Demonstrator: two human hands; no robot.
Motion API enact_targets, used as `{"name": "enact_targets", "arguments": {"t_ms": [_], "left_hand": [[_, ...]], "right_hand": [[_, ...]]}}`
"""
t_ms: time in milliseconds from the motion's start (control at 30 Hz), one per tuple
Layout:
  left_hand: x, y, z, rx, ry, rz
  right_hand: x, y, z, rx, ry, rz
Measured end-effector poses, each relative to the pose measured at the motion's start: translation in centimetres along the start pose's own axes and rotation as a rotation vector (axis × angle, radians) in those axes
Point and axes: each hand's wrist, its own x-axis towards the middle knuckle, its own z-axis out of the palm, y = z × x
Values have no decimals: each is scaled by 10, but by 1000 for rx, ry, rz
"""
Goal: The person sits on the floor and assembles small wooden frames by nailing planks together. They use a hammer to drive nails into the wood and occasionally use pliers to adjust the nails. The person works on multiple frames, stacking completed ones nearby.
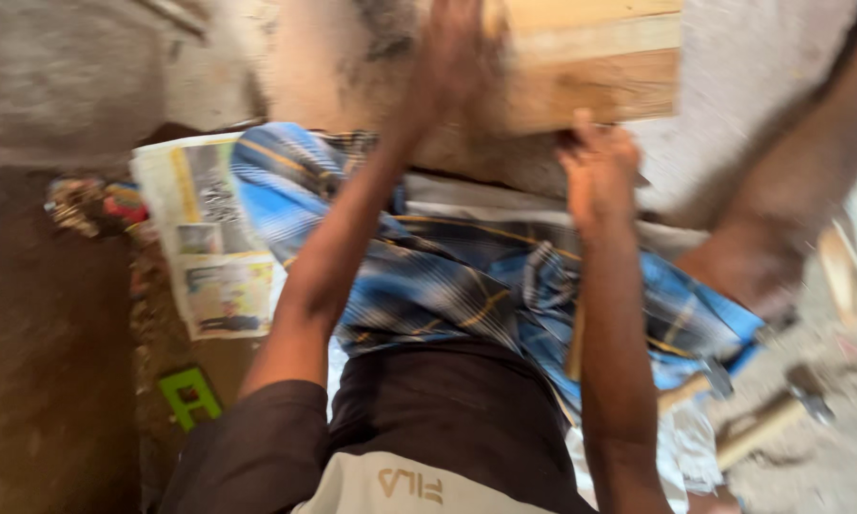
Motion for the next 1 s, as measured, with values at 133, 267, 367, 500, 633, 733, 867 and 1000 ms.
{"name": "enact_targets", "arguments": {"t_ms": [133,267,367,500,633,733,867,1000], "left_hand": [[-26,-1,-50,-547,-343,-390],[-44,-63,-96,-52,-251,-445],[-52,-108,-107,186,-170,-391],[-75,-155,-91,498,-338,-187],[-81,-189,-79,725,-319,256],[-58,-188,-89,681,-383,103],[-29,-150,-106,469,-300,-4],[-14,-106,-91,224,-241,-27]], "right_hand": [[0,-26,21,-209,71,-232],[-20,-26,15,-559,94,-316],[-36,-17,12,-722,107,-381],[-58,-5,11,-666,126,-373],[-57,-4,-2,-602,206,-316],[-49,-9,-9,-452,219,-267],[-53,-20,-10,-431,158,-311],[-91,-26,-26,-853,192,-428]]}}
